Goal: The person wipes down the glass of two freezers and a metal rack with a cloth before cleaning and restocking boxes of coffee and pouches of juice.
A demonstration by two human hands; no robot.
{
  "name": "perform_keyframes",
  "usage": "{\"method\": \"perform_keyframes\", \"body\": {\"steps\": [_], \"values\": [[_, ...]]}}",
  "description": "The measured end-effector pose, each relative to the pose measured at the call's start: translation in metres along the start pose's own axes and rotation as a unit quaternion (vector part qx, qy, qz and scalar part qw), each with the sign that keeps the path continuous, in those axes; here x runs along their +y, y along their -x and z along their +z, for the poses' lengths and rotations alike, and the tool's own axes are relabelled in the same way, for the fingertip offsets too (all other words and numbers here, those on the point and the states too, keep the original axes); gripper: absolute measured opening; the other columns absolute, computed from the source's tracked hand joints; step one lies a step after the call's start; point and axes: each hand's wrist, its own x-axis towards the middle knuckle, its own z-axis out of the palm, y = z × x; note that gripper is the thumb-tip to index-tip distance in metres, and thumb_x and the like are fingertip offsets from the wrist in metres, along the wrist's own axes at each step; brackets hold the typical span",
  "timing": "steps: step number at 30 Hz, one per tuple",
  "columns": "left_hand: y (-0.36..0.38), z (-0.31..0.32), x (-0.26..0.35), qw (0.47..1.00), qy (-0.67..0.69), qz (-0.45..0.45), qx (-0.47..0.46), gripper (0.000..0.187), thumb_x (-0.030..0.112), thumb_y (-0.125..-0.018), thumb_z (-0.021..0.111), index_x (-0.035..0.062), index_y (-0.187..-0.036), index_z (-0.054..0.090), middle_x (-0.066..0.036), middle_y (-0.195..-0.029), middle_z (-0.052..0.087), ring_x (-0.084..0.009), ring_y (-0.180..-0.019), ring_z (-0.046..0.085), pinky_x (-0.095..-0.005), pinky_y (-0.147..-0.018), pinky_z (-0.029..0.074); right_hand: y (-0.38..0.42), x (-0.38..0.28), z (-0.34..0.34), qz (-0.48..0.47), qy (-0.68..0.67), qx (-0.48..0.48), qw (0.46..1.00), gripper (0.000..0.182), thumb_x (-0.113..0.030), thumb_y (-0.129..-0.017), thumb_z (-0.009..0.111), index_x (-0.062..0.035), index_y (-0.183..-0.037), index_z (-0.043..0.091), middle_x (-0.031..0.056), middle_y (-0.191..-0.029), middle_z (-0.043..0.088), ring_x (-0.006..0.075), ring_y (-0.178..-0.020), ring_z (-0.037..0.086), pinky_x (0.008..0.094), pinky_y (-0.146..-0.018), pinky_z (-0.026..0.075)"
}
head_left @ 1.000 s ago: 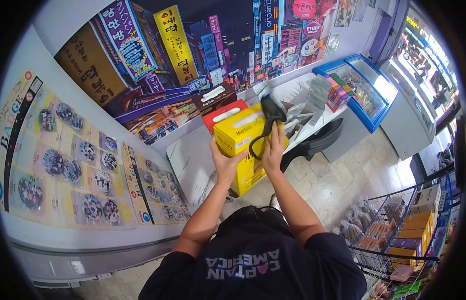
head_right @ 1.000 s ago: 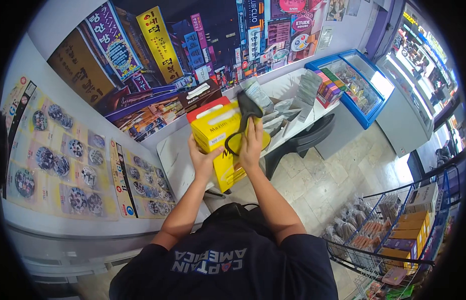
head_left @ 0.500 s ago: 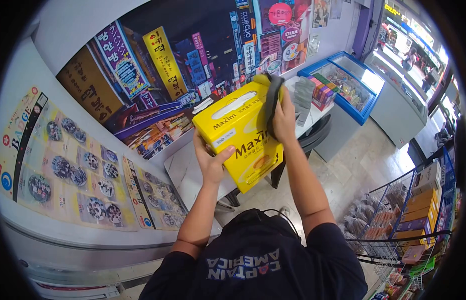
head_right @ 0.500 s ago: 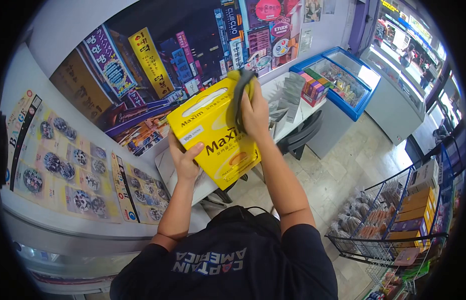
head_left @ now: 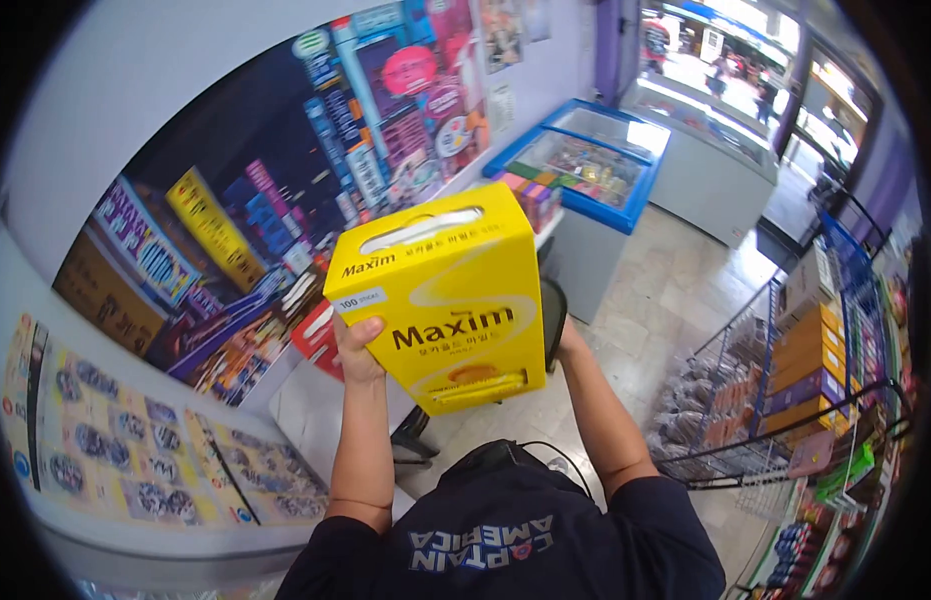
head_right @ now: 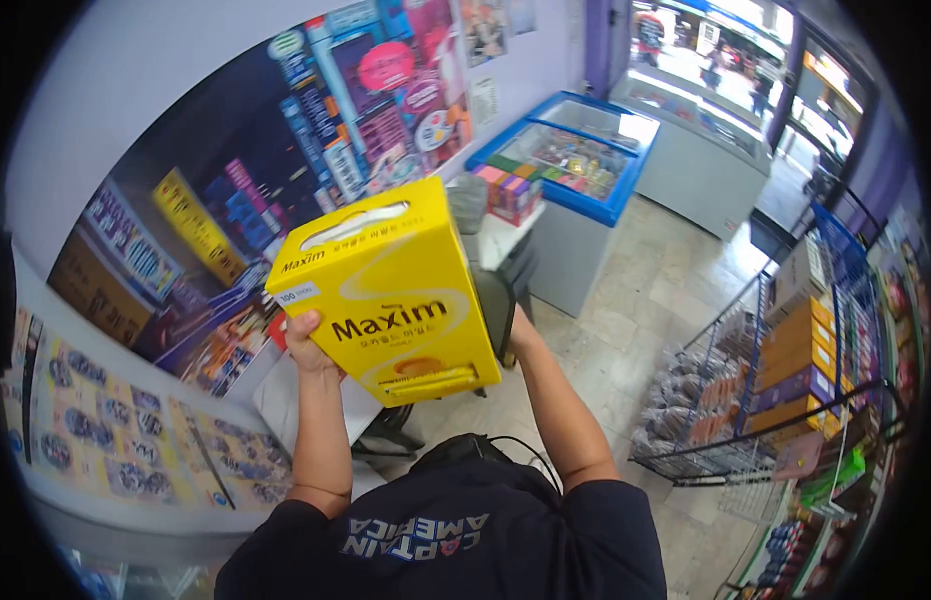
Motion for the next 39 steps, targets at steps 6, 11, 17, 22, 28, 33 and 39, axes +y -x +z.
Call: {"method": "perform_keyframes", "body": {"steps": [6,11,17,22,28,33,39], "values": [[-0.023,0.078,-0.099,0.984,0.141,-0.105,-0.040,0.060,0.008,-0.070,0.068,-0.0034,-0.127,0.052,-0.018,-0.119,0.062,-0.0303,-0.104,0.064,-0.0397,-0.089,0.053,0.005,-0.098,-0.076,-0.043,-0.012,-0.022,0.999,0.041,-0.028,-0.099,0.050,-0.0042,-0.132,0.052,0.0099,-0.126,0.059,0.0199,-0.111,0.058,0.0349,-0.094,0.048],[-0.051,0.130,-0.160,0.968,0.159,-0.181,-0.065,0.062,0.015,-0.073,0.065,-0.0035,-0.130,0.049,-0.019,-0.117,0.062,-0.0328,-0.100,0.065,-0.0435,-0.085,0.057,0.068,-0.054,-0.123,-0.056,-0.285,-0.052,0.956,0.040,-0.028,-0.099,0.049,-0.0047,-0.131,0.052,0.0105,-0.127,0.059,0.0206,-0.112,0.058,0.0356,-0.095,0.047],[-0.068,0.192,-0.233,0.970,0.160,-0.167,-0.073,0.062,0.020,-0.072,0.069,-0.0025,-0.126,0.050,-0.016,-0.112,0.063,-0.0278,-0.099,0.065,-0.0390,-0.084,0.056,0.149,-0.035,-0.162,-0.143,-0.482,-0.070,0.861,0.040,-0.029,-0.099,0.048,-0.0053,-0.131,0.052,0.0111,-0.128,0.058,0.0215,-0.113,0.057,0.0364,-0.096,0.047],[-0.063,0.250,-0.288,0.983,0.024,-0.067,-0.171,0.066,0.021,-0.068,0.073,-0.0036,-0.125,0.050,-0.014,-0.110,0.063,-0.0247,-0.098,0.063,-0.0356,-0.084,0.052,0.188,-0.042,-0.229,-0.247,-0.410,0.212,0.852,0.044,-0.041,-0.098,0.044,-0.0092,-0.127,0.052,0.0089,-0.123,0.060,0.0262,-0.108,0.059,0.0427,-0.093,0.049],[-0.073,0.297,-0.360,0.970,0.092,-0.105,-0.198,0.075,0.014,-0.065,0.071,0.0022,-0.134,0.044,-0.012,-0.119,0.057,-0.0247,-0.109,0.057,-0.0357,-0.093,0.045,0.209,-0.061,-0.265,-0.298,-0.399,0.305,0.812,0.050,-0.043,-0.098,0.046,-0.0078,-0.133,0.048,0.0091,-0.128,0.058,0.0247,-0.114,0.057,0.0399,-0.099,0.046],[-0.094,0.373,-0.407,0.947,0.168,-0.134,-0.238,0.084,0.009,-0.064,0.071,0.0020,-0.140,0.035,-0.011,-0.126,0.050,-0.0224,-0.118,0.051,-0.0359,-0.098,0.042,0.189,-0.055,-0.283,-0.231,-0.305,0.370,0.846,0.050,-0.028,-0.097,0.053,-0.0008,-0.137,0.042,0.0182,-0.132,0.053,0.0314,-0.116,0.058,0.0424,-0.100,0.048],[-0.151,0.458,-0.462,0.896,0.274,-0.163,-0.309,0.067,0.004,-0.068,0.065,-0.0014,-0.131,0.045,-0.013,-0.116,0.060,-0.0246,-0.103,0.061,-0.0352,-0.090,0.050,0.205,-0.126,-0.303,-0.204,-0.053,0.510,0.834,0.048,-0.002,-0.081,0.071,-0.0015,-0.126,0.055,0.0052,-0.117,0.063,0.0182,-0.108,0.059,0.0312,-0.097,0.044]]}}
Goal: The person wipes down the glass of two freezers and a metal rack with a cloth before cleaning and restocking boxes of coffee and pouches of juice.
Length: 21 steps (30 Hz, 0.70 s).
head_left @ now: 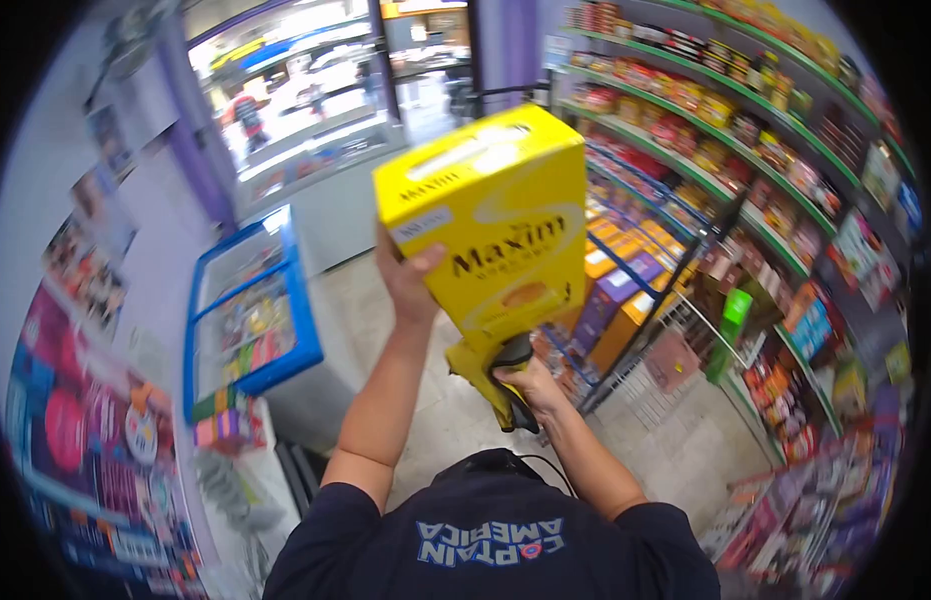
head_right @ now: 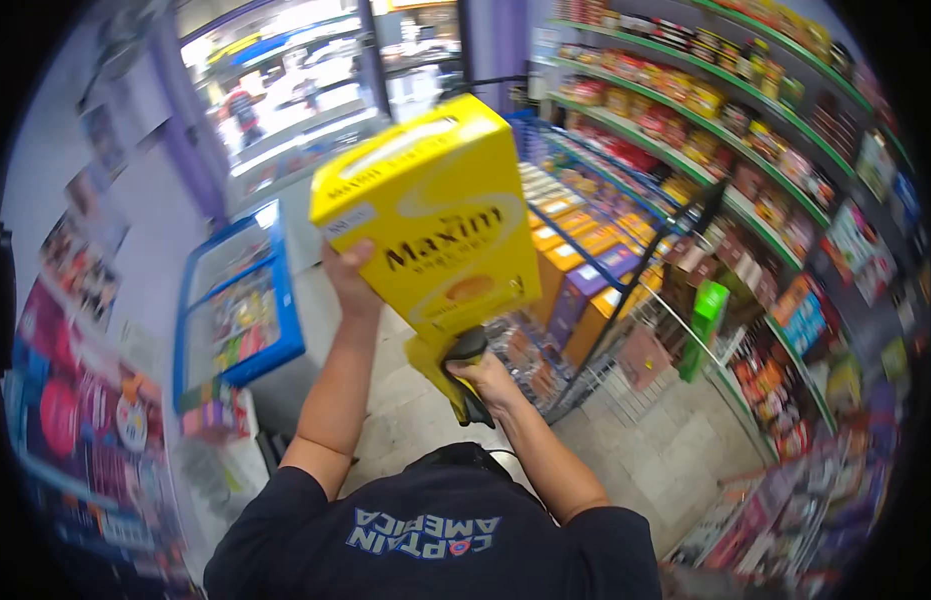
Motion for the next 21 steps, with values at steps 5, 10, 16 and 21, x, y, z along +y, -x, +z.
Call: {"method": "perform_keyframes", "body": {"steps": [5,10,16,21], "values": [[-0.095,0.026,-0.061,0.994,0.067,-0.001,-0.087,0.054,0.019,-0.076,0.067,-0.0060,-0.121,0.051,-0.017,-0.111,0.063,-0.0264,-0.095,0.065,-0.0358,-0.081,0.055,-0.006,-0.021,-0.015,-0.069,0.004,0.062,0.996,0.050,0.001,-0.079,0.070,-0.0021,-0.127,0.055,0.0058,-0.118,0.062,0.0184,-0.109,0.059,0.0316,-0.099,0.044],[-0.170,0.075,-0.144,0.949,0.191,-0.123,-0.220,0.056,0.015,-0.074,0.070,-0.0037,-0.123,0.049,-0.014,-0.109,0.062,-0.0216,-0.094,0.063,-0.0328,-0.081,0.053,0.006,-0.016,-0.027,-0.121,-0.045,0.180,0.975,0.055,0.009,-0.077,0.065,-0.0040,-0.130,0.052,0.0078,-0.122,0.061,0.0217,-0.113,0.058,0.0357,-0.100,0.045],[-0.186,0.132,-0.248,0.875,0.261,-0.225,-0.340,0.057,0.022,-0.073,0.071,-0.0042,-0.121,0.051,-0.012,-0.106,0.062,-0.0195,-0.091,0.064,-0.0308,-0.078,0.054,0.027,0.002,-0.028,-0.190,-0.054,0.295,0.935,0.066,0.010,-0.072,0.068,-0.0056,-0.132,0.048,0.0078,-0.129,0.055,0.0235,-0.120,0.054,0.0391,-0.104,0.043],[-0.183,0.157,-0.280,0.823,0.289,-0.283,-0.399,0.055,0.029,-0.076,0.067,-0.0034,-0.119,0.053,-0.011,-0.105,0.063,-0.0178,-0.088,0.064,-0.0299,-0.076,0.053,0.039,0.019,-0.031,-0.258,-0.116,0.334,0.899,0.059,0.012,-0.078,0.066,-0.0045,-0.132,0.049,0.0092,-0.128,0.057,0.0247,-0.120,0.054,0.0405,-0.105,0.043]]}}
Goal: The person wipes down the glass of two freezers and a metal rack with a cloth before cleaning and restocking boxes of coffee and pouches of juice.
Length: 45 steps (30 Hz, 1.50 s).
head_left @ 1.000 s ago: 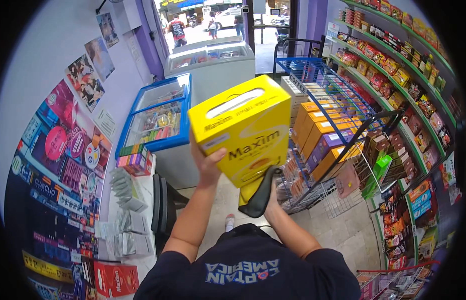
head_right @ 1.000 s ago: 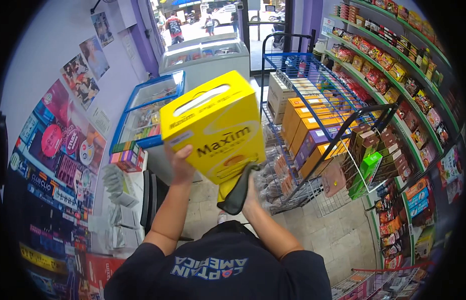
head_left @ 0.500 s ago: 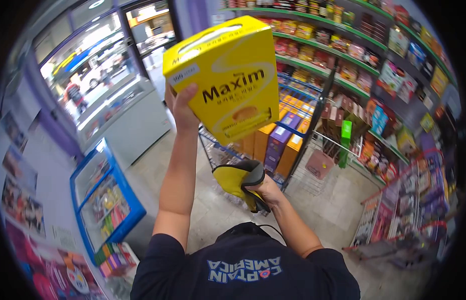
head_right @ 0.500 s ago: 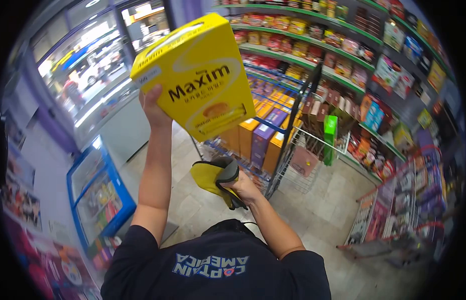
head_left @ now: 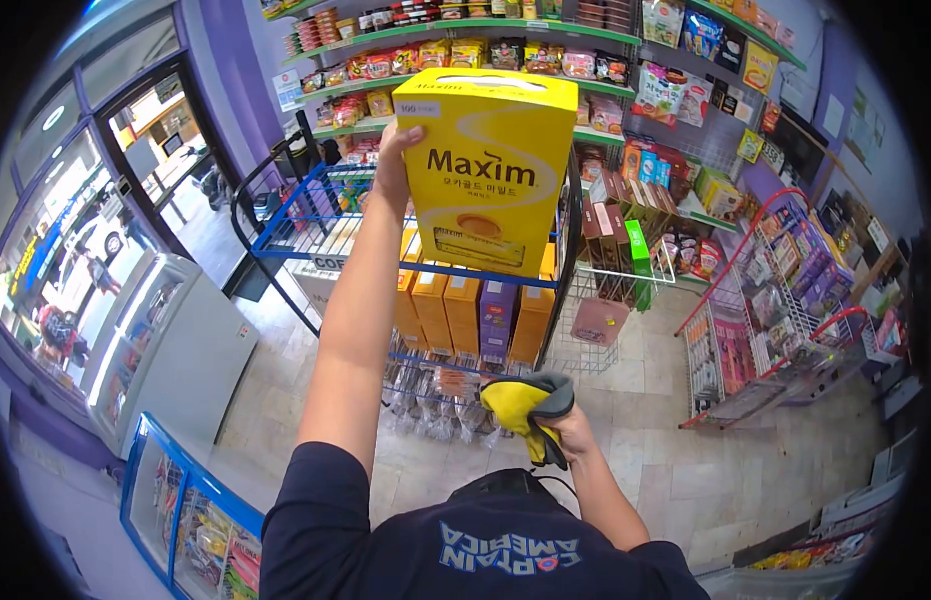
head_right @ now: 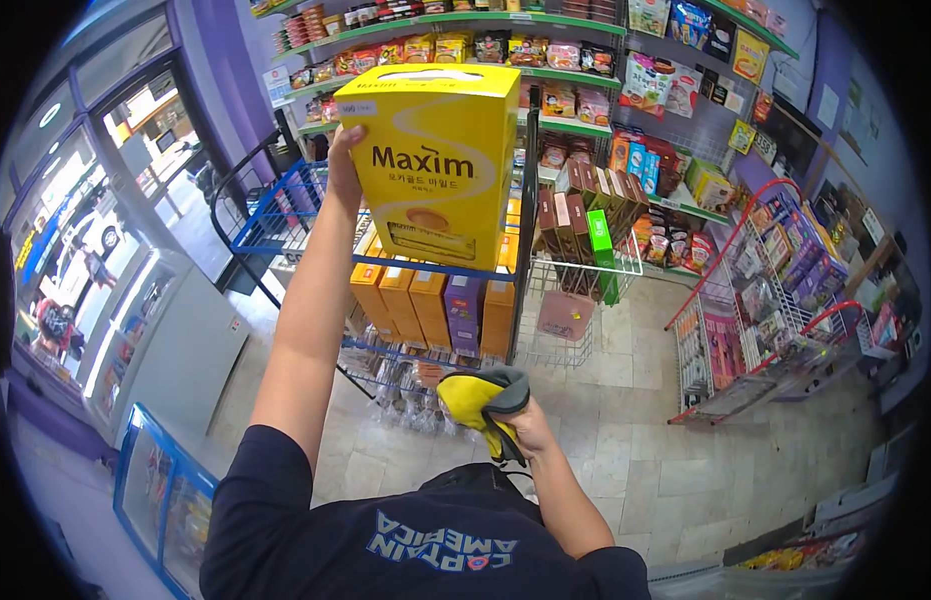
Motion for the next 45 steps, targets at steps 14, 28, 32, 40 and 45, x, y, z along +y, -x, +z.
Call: {"method": "perform_keyframes", "body": {"steps": [14,28,32,40,45], "values": [[0.015,0.013,-0.006,0.999,0.033,0.005,0.034,0.052,0.029,-0.079,0.065,-0.0029,-0.119,0.054,-0.011,-0.105,0.063,-0.0176,-0.090,0.062,-0.0296,-0.077,0.051,-0.017,-0.005,0.017,0.038,-0.045,-0.018,0.998,0.059,0.014,-0.076,0.062,-0.0047,-0.131,0.049,0.0108,-0.127,0.056,0.0270,-0.120,0.054,0.0430,-0.105,0.043],[0.121,0.055,-0.026,0.977,-0.108,0.012,0.186,0.054,0.022,-0.092,0.062,-0.0027,-0.138,0.045,-0.011,-0.132,0.055,-0.0191,-0.121,0.052,-0.0318,-0.103,0.038,-0.035,-0.046,-0.042,0.199,-0.017,-0.159,0.967,0.063,0.012,-0.072,0.062,-0.0015,-0.132,0.047,0.0134,-0.129,0.056,0.0303,-0.120,0.055,0.0457,-0.107,0.041],[0.201,0.099,-0.033,0.924,-0.217,0.006,0.315,0.051,0.015,-0.093,0.059,-0.0016,-0.138,0.044,-0.013,-0.137,0.052,-0.0221,-0.127,0.049,-0.0352,-0.102,0.042,-0.039,-0.053,-0.053,0.297,-0.019,-0.232,0.926,0.061,0.011,-0.075,0.063,-0.0020,-0.132,0.048,0.0128,-0.127,0.057,0.0282,-0.119,0.056,0.0436,-0.105,0.042],[0.453,0.226,-0.056,0.798,-0.229,-0.072,0.553,0.037,0.018,-0.093,0.059,-0.0003,-0.126,0.056,-0.013,-0.114,0.065,-0.0207,-0.103,0.063,-0.0360,-0.092,0.050,-0.008,-0.003,-0.045,0.434,0.007,-0.351,0.830,0.044,0.008,-0.079,0.062,-0.0005,-0.122,0.056,0.0085,-0.115,0.063,0.0214,-0.106,0.062,0.0348,-0.095,0.048],[0.570,0.357,-0.030,0.591,-0.246,-0.017,0.768,0.027,0.014,-0.094,0.058,-0.0013,-0.116,0.058,-0.011,-0.101,0.068,-0.0162,-0.090,0.065,-0.0298,-0.083,0.052,0.037,0.039,-0.024,0.476,0.035,-0.441,0.760,0.046,0.006,-0.078,0.058,0.0018,-0.123,0.056,0.0116,-0.117,0.063,0.0254,-0.108,0.061,0.0375,-0.097,0.047]]}}
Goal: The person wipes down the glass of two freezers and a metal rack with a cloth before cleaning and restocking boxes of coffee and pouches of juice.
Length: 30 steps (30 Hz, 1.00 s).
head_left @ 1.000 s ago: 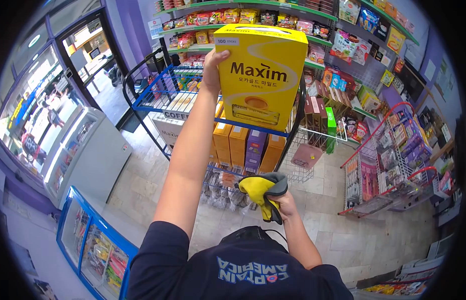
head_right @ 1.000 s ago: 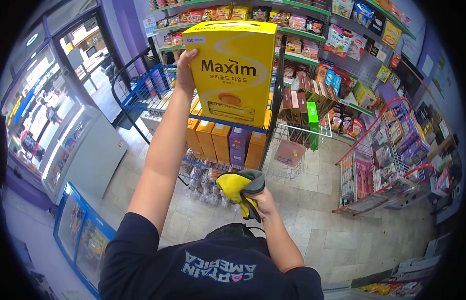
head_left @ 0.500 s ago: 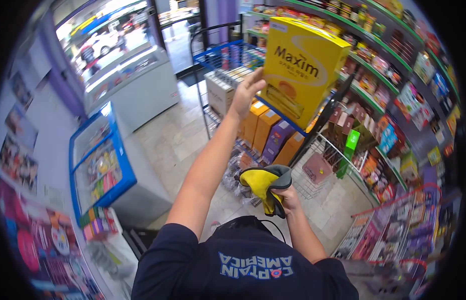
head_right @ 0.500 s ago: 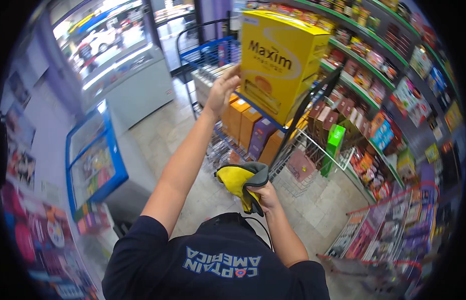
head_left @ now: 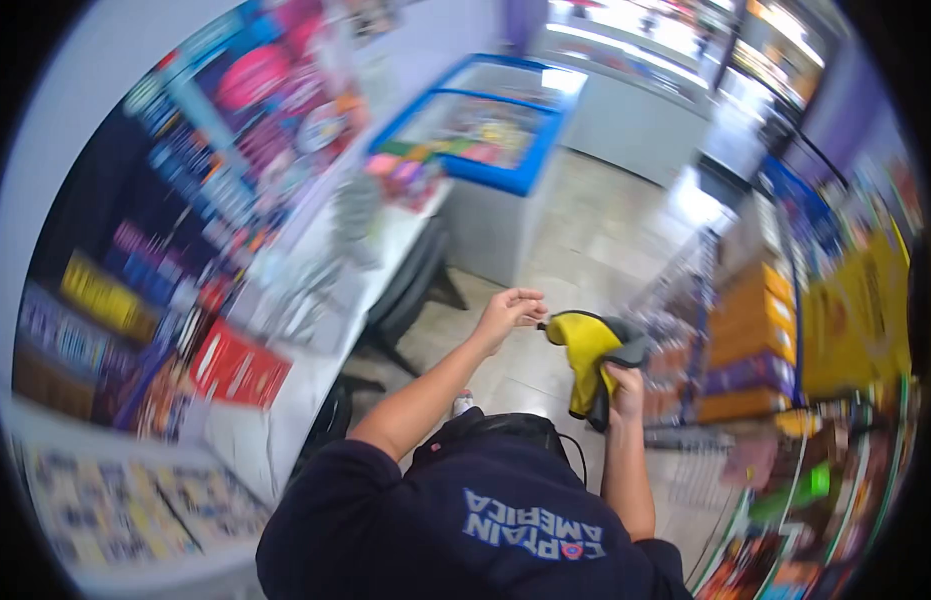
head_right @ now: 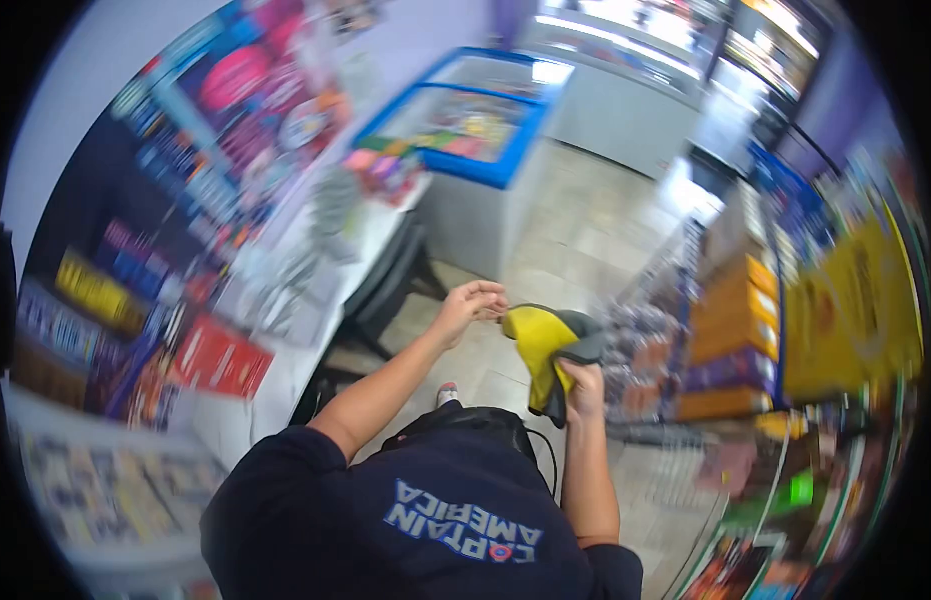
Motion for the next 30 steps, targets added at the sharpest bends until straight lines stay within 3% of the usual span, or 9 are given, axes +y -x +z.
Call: {"method": "perform_keyframes", "body": {"steps": [8,12,17,20,23,25,27,29,30], "values": [[0.134,-0.167,0.003,0.890,-0.118,0.226,0.377,0.025,0.005,-0.090,0.062,0.0005,-0.114,0.058,-0.007,-0.099,0.067,-0.0133,-0.088,0.063,-0.0268,-0.080,0.049,-0.045,0.085,0.109,0.135,0.060,-0.131,0.980,0.040,0.001,-0.083,0.062,-0.0005,-0.122,0.056,0.0095,-0.115,0.063,0.0237,-0.106,0.061,0.0378,-0.095,0.048],[0.240,-0.237,0.041,0.672,-0.333,0.353,0.559,0.039,0.003,-0.079,0.070,0.0015,-0.116,0.057,-0.009,-0.103,0.062,-0.0195,-0.092,0.058,-0.0276,-0.076,0.047,-0.051,0.149,0.182,0.198,0.133,-0.200,0.950,0.037,0.003,-0.085,0.062,-0.0011,-0.121,0.056,0.0075,-0.112,0.063,0.0210,-0.103,0.061,0.0358,-0.092,0.048],[0.379,-0.337,0.089,0.457,-0.535,0.187,0.686,0.078,0.011,-0.068,0.080,0.0023,-0.134,0.041,-0.020,-0.129,0.046,-0.0375,-0.119,0.042,-0.0459,-0.105,0.035,-0.028,0.241,0.304,0.217,0.075,-0.251,0.940,0.039,0.004,-0.085,0.062,-0.0030,-0.122,0.054,0.0069,-0.115,0.061,0.0192,-0.107,0.059,0.0336,-0.094,0.046],[0.426,-0.401,0.105,0.517,-0.550,0.101,0.649,0.118,0.022,-0.050,0.092,-0.0004,-0.145,0.026,-0.024,-0.140,0.039,-0.0409,-0.128,0.036,-0.0478,-0.109,0.029,-0.023,0.293,0.371,0.183,0.131,-0.285,0.932,0.033,-0.004,-0.087,0.065,-0.0020,-0.119,0.055,0.0063,-0.113,0.062,0.0169,-0.102,0.059,0.0309,-0.091,0.046],[0.438,-0.475,0.076,0.648,-0.485,0.159,0.565,0.121,0.020,-0.046,0.093,0.0000,-0.145,0.025,-0.025,-0.141,0.037,-0.0409,-0.129,0.036,-0.0468,-0.112,0.027,-0.024,0.341,0.430,0.159,0.285,-0.332,0.885,0.038,-0.017,-0.086,0.070,0.0005,-0.117,0.056,0.0093,-0.109,0.062,0.0155,-0.099,0.058,0.0283,-0.087,0.045],[0.442,-0.477,0.073,0.653,-0.465,0.142,0.581,0.116,0.020,-0.047,0.092,0.0002,-0.142,0.028,-0.024,-0.139,0.038,-0.0408,-0.127,0.037,-0.0466,-0.112,0.027,-0.010,0.356,0.476,0.170,0.303,-0.388,0.854,0.039,-0.026,-0.085,0.069,0.0018,-0.111,0.060,0.0117,-0.104,0.066,0.0204,-0.094,0.061,0.0320,-0.082,0.048],[0.431,-0.464,0.071,0.635,-0.464,0.127,0.604,0.109,0.020,-0.049,0.090,-0.0008,-0.139,0.031,-0.023,-0.134,0.039,-0.0410,-0.124,0.039,-0.0458,-0.110,0.030,-0.011,0.378,0.514,0.099,0.490,-0.477,0.723,0.041,-0.027,-0.085,0.066,0.0030,-0.113,0.060,0.0152,-0.104,0.068,0.0289,-0.091,0.065,0.0350,-0.079,0.050],[0.420,-0.423,0.062,0.592,-0.478,0.107,0.641,0.100,0.019,-0.053,0.087,-0.0030,-0.134,0.034,-0.021,-0.128,0.042,-0.0414,-0.120,0.042,-0.0447,-0.106,0.035,0.016,0.400,0.540,0.034,0.594,-0.530,0.605,0.052,-0.026,-0.082,0.066,0.0016,-0.125,0.057,0.0206,-0.124,0.060,0.0347,-0.113,0.059,0.0395,-0.092,0.047],[0.416,-0.412,0.053,0.577,-0.495,0.103,0.641,0.098,0.019,-0.053,0.086,-0.0030,-0.134,0.034,-0.021,-0.127,0.042,-0.0413,-0.119,0.043,-0.0447,-0.105,0.036,0.031,0.424,0.532,-0.112,0.578,-0.563,0.580,0.054,-0.025,-0.081,0.067,0.0006,-0.127,0.056,0.0209,-0.129,0.056,0.0340,-0.120,0.053,0.0408,-0.097,0.043]]}}
